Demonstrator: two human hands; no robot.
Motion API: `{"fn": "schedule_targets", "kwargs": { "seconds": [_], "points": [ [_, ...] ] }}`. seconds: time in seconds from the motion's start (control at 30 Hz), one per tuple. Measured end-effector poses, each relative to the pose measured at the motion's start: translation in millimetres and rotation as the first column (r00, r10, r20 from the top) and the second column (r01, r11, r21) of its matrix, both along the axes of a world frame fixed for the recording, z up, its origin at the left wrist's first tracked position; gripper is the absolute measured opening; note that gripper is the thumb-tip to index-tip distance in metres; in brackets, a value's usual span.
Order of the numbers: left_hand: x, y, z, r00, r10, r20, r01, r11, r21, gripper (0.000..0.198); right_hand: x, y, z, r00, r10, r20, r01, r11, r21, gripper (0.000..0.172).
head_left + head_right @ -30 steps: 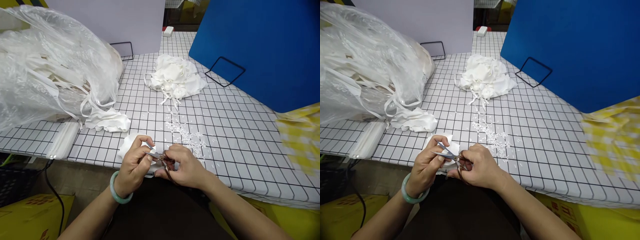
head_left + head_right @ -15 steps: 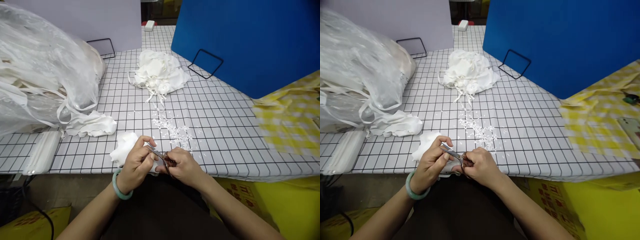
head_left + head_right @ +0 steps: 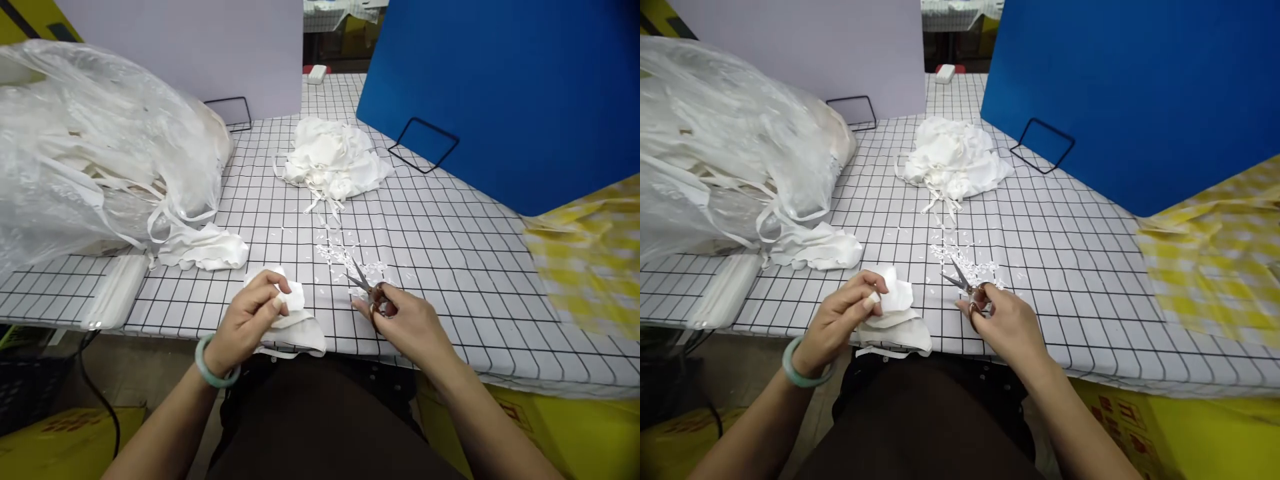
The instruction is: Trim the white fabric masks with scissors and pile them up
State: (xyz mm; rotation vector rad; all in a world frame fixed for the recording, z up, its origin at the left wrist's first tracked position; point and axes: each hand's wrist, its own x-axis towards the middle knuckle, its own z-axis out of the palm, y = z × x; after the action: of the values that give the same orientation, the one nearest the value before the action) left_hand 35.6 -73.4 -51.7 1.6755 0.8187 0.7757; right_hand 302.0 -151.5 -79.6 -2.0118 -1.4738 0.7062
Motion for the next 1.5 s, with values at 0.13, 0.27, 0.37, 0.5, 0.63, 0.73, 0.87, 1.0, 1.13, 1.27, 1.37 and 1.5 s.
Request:
{"fn": "schedule_targets", "kwargs": {
  "seconds": [0.13, 0.27, 0.37, 0.5, 0.63, 0.73, 0.87, 1.0, 1.13, 1.27, 1.37, 1.5],
  "points": [
    [-19, -4, 1.2, 0.995, 0.084, 0.045, -0.075, 0.981, -0.177, 0.032, -24, 4, -3.9, 0.972, 0.063, -0.225, -0.054, 0.997, 0.046, 0.036],
    [-17, -14, -5.4, 0.981, 0.133, 0.141, -0.08, 0.939, -0.334, 0.032, -58, 13, 4.9, 0.902, 0.296, -0.313, -0.281, 0.955, 0.095, 0.042],
    [-14, -19, -6.9, 0.978, 0.121, 0.169, -0.057, 0.937, -0.343, 0.033, -70, 20, 15.3, 0.904, 0.392, -0.172, -0.371, 0.918, 0.141, 0.045],
    [-12, -18, -1.6, 0.985, 0.058, 0.165, -0.014, 0.968, -0.252, 0.035, -69, 27, 20.9, 0.872, 0.48, -0.098, -0.462, 0.872, 0.16, 0.045],
    [-9, -14, 4.2, 0.987, -0.021, 0.161, 0.054, 0.978, -0.2, 0.028, -66, 29, 19.1, 0.843, 0.532, -0.076, -0.512, 0.838, 0.187, 0.048],
    [-7, -12, 4.0, 0.984, -0.065, 0.168, 0.1, 0.973, -0.208, 0.023, -65, 30, 18.0, 0.829, 0.555, -0.068, -0.535, 0.822, 0.196, 0.051],
    [-5, -11, 0.1, 0.981, -0.088, 0.176, 0.125, 0.969, -0.214, 0.023, -63, 30, 17.4, 0.828, 0.559, -0.052, -0.537, 0.815, 0.218, 0.056],
    [-2, -10, -2.2, 0.978, -0.102, 0.184, 0.14, 0.969, -0.202, 0.023, -60, 31, 15.3, 0.819, 0.571, -0.052, -0.545, 0.803, 0.24, 0.055],
    [-1, -9, -2.9, 0.978, -0.11, 0.174, 0.143, 0.971, -0.191, 0.025, -59, 32, 12.7, 0.82, 0.572, -0.036, -0.544, 0.797, 0.263, 0.055],
    [-3, -8, -2.8, 0.977, -0.128, 0.172, 0.16, 0.97, -0.185, 0.027, -58, 31, 11.1, 0.827, 0.563, -0.01, -0.54, 0.797, 0.271, 0.058],
    [-3, -9, -3.8, 0.975, -0.131, 0.182, 0.166, 0.968, -0.19, 0.027, -57, 31, 9.2, 0.835, 0.551, 0.001, -0.529, 0.802, 0.277, 0.06],
    [3, -9, -7.7, 0.972, -0.137, 0.191, 0.176, 0.963, -0.204, 0.027, -60, 31, 3.4, 0.845, 0.535, 0.008, -0.515, 0.809, 0.284, 0.061]
  ]
}}
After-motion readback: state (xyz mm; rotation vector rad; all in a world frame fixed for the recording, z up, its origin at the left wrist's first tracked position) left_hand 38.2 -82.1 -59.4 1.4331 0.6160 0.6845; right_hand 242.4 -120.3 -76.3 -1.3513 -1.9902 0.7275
